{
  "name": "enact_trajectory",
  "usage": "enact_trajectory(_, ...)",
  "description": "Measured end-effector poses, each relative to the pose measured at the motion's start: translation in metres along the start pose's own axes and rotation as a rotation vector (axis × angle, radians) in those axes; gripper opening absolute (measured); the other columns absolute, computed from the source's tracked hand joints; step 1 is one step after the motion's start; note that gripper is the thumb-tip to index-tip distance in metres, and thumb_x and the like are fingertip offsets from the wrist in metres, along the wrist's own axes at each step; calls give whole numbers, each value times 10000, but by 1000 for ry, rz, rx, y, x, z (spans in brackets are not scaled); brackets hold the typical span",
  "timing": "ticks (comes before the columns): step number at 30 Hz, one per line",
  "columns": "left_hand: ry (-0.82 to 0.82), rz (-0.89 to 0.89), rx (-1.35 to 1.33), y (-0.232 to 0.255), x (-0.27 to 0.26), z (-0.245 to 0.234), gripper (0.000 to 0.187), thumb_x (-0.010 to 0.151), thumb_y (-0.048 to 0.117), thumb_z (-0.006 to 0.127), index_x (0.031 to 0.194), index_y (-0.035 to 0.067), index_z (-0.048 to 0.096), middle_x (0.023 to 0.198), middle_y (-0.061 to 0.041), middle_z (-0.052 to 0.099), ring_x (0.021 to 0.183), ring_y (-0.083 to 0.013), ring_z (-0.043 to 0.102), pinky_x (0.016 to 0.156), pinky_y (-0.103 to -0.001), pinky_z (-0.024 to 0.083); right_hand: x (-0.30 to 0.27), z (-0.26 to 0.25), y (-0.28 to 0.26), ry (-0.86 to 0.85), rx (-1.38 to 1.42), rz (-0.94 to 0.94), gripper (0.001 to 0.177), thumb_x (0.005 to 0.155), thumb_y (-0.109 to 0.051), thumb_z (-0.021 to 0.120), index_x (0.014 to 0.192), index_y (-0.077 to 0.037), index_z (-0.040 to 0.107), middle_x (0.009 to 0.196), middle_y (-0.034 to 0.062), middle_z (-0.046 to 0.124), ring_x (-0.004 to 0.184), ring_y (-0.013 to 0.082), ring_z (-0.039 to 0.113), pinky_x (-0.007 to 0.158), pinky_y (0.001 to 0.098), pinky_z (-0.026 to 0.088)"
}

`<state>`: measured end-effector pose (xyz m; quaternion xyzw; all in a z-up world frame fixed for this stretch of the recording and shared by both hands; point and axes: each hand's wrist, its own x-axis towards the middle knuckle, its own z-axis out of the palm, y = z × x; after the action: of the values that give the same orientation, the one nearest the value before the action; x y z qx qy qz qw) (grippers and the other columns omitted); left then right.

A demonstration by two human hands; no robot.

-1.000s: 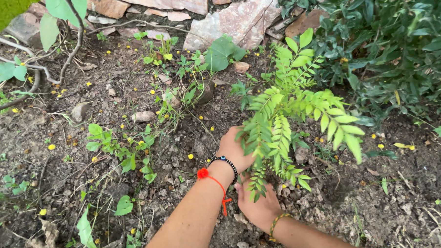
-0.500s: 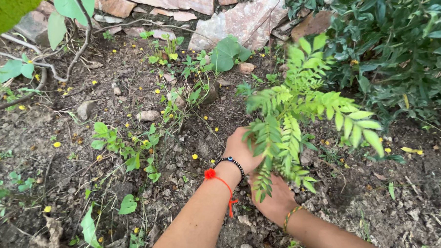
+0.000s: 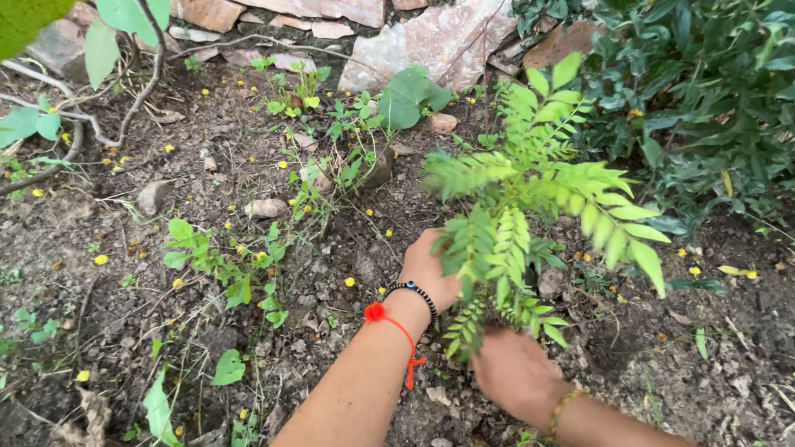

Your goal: The person plants a sapling by digging a small hole in the dirt with their hands, placing the plant into the hole, and pressing the soil back around the roots to secure it.

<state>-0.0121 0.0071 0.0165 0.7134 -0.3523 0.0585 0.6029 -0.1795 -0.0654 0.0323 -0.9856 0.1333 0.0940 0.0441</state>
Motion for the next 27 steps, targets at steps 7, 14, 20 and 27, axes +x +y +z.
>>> enact_trajectory(7,-77,-36,32,-3,-1,3,510,782,249,843,1181,10,632,1079,-105,760,1007,-192,741,907,-310,574,17,25,3,195,-36,-195,195,985,-143,489,1141,-88,591,1031,175,696,883,407,677,782,538,548)
enact_trajectory(14,-58,-157,-114,-14,3,2,815,603,158,959,1268,-21,522,1209,-144,690,1126,-206,665,981,-323,524,19,27,17,340,143,-225,170,860,-101,592,1023,-63,624,803,194,701,730,382,708,674,477,580)
enact_trajectory(20,-54,-151,-214,-8,3,0,774,603,127,932,1245,-26,527,1197,-139,710,1111,-213,676,968,-337,534,11,-8,56,163,59,-16,234,976,-254,552,982,-43,653,769,213,694,690,389,697,631,475,581)
enact_trajectory(27,-36,-134,-169,-12,1,-1,712,610,143,935,1197,-17,563,1147,-122,733,1068,-195,699,933,-340,554,50,-16,78,524,261,-349,439,709,-50,654,1148,-53,654,832,167,710,721,335,699,674,421,584)
